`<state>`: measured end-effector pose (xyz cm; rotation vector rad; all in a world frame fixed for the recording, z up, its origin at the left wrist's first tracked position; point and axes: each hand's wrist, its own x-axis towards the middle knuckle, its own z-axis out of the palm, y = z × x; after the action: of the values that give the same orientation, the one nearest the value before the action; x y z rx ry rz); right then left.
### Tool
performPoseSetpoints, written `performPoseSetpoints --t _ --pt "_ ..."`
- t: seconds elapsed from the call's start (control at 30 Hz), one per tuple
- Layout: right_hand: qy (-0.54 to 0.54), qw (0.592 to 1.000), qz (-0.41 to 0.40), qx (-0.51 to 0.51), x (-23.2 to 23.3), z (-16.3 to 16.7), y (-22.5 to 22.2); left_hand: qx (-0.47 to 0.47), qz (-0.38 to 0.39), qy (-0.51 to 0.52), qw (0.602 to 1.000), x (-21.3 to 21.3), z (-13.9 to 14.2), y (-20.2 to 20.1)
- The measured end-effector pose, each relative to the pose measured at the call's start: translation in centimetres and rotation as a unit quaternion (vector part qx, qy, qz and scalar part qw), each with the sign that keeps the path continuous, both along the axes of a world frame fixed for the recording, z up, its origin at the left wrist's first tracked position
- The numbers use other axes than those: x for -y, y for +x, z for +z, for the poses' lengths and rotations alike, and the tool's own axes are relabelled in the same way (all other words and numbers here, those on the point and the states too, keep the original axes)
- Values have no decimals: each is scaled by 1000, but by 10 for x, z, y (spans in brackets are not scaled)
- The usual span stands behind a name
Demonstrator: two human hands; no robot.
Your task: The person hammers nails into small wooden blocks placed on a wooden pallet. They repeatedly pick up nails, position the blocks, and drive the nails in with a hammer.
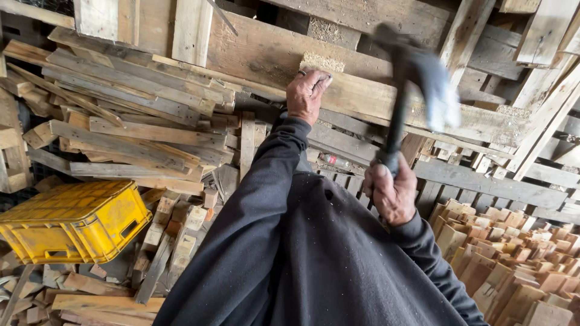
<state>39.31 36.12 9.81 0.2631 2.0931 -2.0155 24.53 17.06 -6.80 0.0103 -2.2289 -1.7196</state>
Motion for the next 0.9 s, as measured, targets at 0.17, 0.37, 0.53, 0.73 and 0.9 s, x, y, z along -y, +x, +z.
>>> performPoseSetpoints --t 0.17,0.37,0.53,0.73,0.9 --pt "-28 995 -16 90 10 -10 -4 25 -14 2 1000 -3 -2 1" --pt "94 967 12 238 1 -12 -6 55 -54 43 996 14 -5 -11" --pt "65 987 -15 149 -9 2 10 153 43 275 948 67 -5 -14" --pt "-2 979 -42 201 -4 -3 -12 267 -26 2 963 74 1 -19" --pt "-131 955 -65 259 -8 -12 -48 397 36 43 916 52 31 -36"
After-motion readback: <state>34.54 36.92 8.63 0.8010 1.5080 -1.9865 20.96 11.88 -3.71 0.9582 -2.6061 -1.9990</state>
